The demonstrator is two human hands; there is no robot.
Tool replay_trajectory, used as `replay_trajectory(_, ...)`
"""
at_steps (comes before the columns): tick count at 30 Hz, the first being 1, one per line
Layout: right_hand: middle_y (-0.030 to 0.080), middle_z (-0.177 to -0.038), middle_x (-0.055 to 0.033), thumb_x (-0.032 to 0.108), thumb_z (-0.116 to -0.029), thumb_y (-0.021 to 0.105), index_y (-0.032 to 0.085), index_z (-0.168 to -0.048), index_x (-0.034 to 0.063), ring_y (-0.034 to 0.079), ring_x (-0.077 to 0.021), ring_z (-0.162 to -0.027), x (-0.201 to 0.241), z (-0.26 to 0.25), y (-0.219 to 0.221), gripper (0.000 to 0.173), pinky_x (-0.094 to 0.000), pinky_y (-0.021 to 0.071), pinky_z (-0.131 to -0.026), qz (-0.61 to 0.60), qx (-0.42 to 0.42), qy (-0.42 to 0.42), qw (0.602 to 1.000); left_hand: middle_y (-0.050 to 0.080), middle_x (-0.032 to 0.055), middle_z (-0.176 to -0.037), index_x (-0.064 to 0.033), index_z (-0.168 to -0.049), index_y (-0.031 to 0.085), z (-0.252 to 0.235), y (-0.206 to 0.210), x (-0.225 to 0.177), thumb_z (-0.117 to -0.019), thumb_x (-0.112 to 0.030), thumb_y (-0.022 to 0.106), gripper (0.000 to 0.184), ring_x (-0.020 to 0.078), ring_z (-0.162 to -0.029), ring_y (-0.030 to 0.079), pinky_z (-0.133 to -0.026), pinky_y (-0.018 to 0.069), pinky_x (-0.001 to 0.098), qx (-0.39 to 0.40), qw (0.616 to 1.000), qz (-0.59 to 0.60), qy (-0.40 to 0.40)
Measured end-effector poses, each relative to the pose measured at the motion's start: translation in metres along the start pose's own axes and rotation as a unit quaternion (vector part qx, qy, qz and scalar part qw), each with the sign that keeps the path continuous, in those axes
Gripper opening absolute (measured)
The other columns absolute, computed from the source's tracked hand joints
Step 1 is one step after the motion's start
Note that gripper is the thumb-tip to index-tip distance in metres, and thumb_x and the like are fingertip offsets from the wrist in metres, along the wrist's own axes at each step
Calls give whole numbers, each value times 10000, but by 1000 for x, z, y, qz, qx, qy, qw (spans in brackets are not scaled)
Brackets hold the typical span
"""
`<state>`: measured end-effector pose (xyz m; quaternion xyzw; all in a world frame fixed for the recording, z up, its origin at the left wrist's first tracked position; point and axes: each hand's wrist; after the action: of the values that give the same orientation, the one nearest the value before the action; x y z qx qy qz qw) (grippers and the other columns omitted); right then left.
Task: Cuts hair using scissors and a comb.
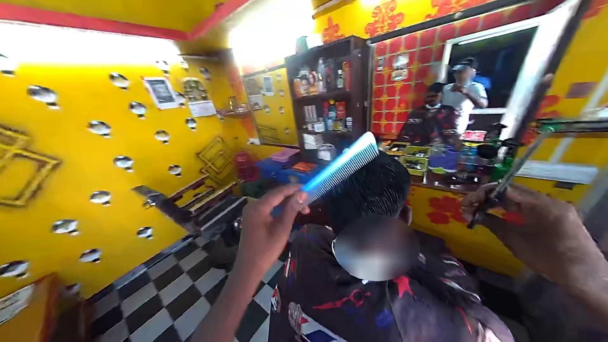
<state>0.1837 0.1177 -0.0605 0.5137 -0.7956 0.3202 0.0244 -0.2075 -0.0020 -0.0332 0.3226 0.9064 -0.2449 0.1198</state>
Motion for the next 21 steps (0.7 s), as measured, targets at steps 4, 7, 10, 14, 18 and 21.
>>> replay_trajectory(4,736,-1076,-62,35,-845,759,704,-1149,98,720,-277,-961,39,15,-14,315,-602,567,-836,122,27,28,992,731,-104,-916,-186,-1128,757,14,4,30,-1013,-306,594,233,24,-747,641,-712,519,317,88,994,3,61)
replay_trajectory(7,720,-1028,-106,139,-793,750,703,-1140,75,691,-347,-948,53,22,-19,356,-656,508,-857,209,44,17,977,751,-69,-966,-215,-1098,780,41,8,34,-1011,-323,603,225,45,-835,661,-797,486,363,56,983,-79,158)
replay_trajectory(10,714,-908,-165,17,-904,604,707,-1082,16,683,-392,-804,57,22,-23,205,-653,478,-866,316,28,-38,948,756,-68,-1046,-273,-1094,786,62,12,38,-1001,-348,631,195,47,-905,672,-829,463,350,65,975,-111,179)
replay_trajectory(14,698,-1126,-192,6,-860,713,676,-1191,17,681,-422,-1003,56,13,-23,334,-667,428,-993,385,68,-84,917,702,-118,-1163,-335,-1199,748,69,14,50,-946,-428,695,274,55,-1026,620,-923,432,412,70,983,-83,146)
replay_trajectory(18,697,-932,-177,-134,-859,616,675,-1049,3,689,-384,-810,62,7,-9,242,-615,478,-926,406,50,-128,903,689,-93,-1143,-324,-1213,743,56,13,45,-910,-370,760,307,79,-1007,603,-878,425,372,1,981,-84,175)
replay_trajectory(21,695,-977,-168,-112,-855,652,666,-1061,15,693,-369,-862,71,4,2,243,-602,468,-983,417,67,-144,895,681,-61,-1163,-307,-1238,730,49,12,37,-910,-345,766,332,99,-1012,604,-874,428,371,-40,975,-104,190)
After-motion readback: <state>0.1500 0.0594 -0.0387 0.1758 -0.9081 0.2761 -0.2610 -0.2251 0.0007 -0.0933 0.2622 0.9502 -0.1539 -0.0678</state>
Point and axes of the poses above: each hand's wrist, its own z-axis away from the middle knuckle, its own y-axis out of the palm, x = y × z
